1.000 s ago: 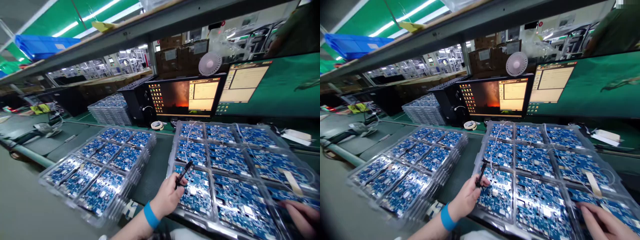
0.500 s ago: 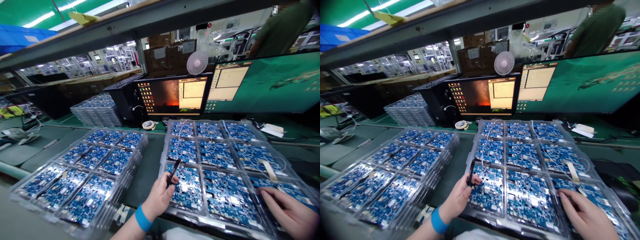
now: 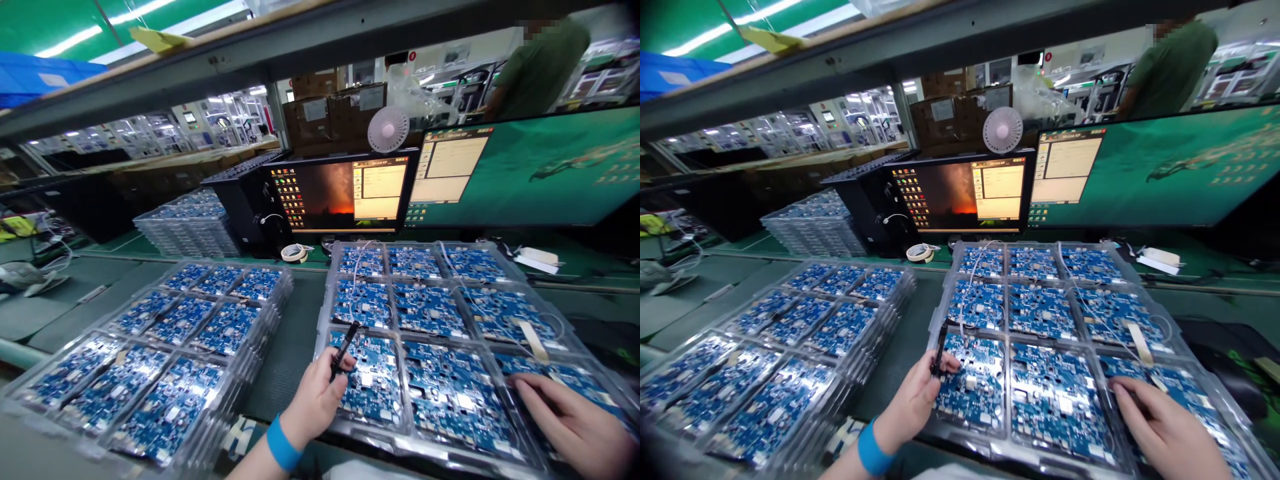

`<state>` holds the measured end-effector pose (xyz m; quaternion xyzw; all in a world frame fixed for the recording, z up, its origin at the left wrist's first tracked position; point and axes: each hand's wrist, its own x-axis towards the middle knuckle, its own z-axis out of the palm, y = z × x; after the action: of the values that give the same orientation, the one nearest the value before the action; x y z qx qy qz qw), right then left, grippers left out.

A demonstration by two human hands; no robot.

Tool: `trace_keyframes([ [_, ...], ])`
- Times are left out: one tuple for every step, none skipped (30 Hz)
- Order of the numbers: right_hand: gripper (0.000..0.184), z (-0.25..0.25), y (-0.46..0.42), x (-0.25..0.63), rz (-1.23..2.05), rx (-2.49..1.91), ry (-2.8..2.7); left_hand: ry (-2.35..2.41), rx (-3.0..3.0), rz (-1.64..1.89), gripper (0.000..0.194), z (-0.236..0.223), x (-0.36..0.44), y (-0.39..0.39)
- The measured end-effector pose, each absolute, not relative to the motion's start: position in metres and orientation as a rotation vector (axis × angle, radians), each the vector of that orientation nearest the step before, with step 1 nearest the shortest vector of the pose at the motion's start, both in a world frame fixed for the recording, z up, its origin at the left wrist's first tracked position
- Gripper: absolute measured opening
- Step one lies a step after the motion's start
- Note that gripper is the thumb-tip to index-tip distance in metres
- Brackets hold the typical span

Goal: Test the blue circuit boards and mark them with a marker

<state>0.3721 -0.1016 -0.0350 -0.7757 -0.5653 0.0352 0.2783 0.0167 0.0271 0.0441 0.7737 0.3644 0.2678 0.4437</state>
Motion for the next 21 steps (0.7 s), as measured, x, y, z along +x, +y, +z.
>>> trace_keyframes([
  [0.030,-0.037,-0.103,0.374,0.130,-2.097,-1.558,0.908,1.921,0.665,0.047,0.044,0.017,0.027],
  [0.031,-0.039,-0.104,0.376,0.152,-2.108,-1.585,0.910,1.923,0.664,0.047,0.044,0.017,0.027],
  [0.032,-0.040,-0.104,0.377,0.147,-2.116,-1.589,0.913,1.924,0.664,0.047,0.044,0.017,0.027],
  [0.033,-0.041,-0.104,0.377,0.143,-2.117,-1.594,0.916,1.924,0.664,0.046,0.044,0.017,0.027],
  [0.032,-0.041,-0.104,0.377,0.140,-2.113,-1.604,0.918,1.921,0.664,0.046,0.045,0.017,0.027],
  [0.032,-0.040,-0.103,0.376,0.135,-2.106,-1.609,0.917,1.915,0.661,0.046,0.046,0.017,0.027],
  [0.032,-0.039,-0.102,0.375,0.129,-2.102,-1.610,0.912,1.908,0.658,0.045,0.047,0.017,0.027],
  [0.032,-0.037,-0.102,0.373,0.128,-2.098,-1.611,0.904,1.900,0.657,0.045,0.049,0.017,0.027],
  [0.032,-0.036,-0.101,0.372,0.132,-2.095,-1.611,0.893,1.890,0.658,0.044,0.050,0.017,0.028],
  [0.032,-0.034,-0.100,0.370,0.138,-2.095,-1.608,0.883,1.881,0.658,0.044,0.051,0.017,0.029],
  [0.032,-0.033,-0.100,0.369,0.141,-2.095,-1.602,0.878,1.872,0.659,0.043,0.053,0.017,0.030],
  [0.032,-0.031,-0.099,0.368,0.145,-2.093,-1.600,0.879,1.863,0.662,0.043,0.054,0.017,0.032],
  [0.032,-0.031,-0.099,0.367,0.146,-2.091,-1.599,0.885,1.857,0.669,0.043,0.055,0.018,0.034],
  [0.032,-0.030,-0.098,0.366,0.144,-2.088,-1.596,0.894,1.854,0.678,0.044,0.055,0.018,0.036],
  [0.032,-0.030,-0.098,0.366,0.139,-2.087,-1.591,0.908,1.853,0.690,0.044,0.056,0.018,0.039],
  [0.031,-0.030,-0.098,0.366,0.137,-2.087,-1.590,0.922,1.851,0.703,0.045,0.056,0.019,0.042],
  [0.031,-0.031,-0.098,0.366,0.141,-2.089,-1.591,0.934,1.849,0.713,0.046,0.056,0.020,0.045],
  [0.030,-0.032,-0.098,0.367,0.148,-2.092,-1.591,0.944,1.846,0.718,0.047,0.056,0.021,0.048],
  [0.029,-0.033,-0.098,0.367,0.155,-2.093,-1.591,0.953,1.843,0.719,0.047,0.056,0.021,0.052],
  [0.028,-0.034,-0.098,0.368,0.166,-2.095,-1.591,0.961,1.841,0.719,0.048,0.056,0.022,0.055],
  [0.028,-0.034,-0.098,0.368,0.178,-2.094,-1.589,0.966,1.839,0.719,0.048,0.055,0.024,0.058],
])
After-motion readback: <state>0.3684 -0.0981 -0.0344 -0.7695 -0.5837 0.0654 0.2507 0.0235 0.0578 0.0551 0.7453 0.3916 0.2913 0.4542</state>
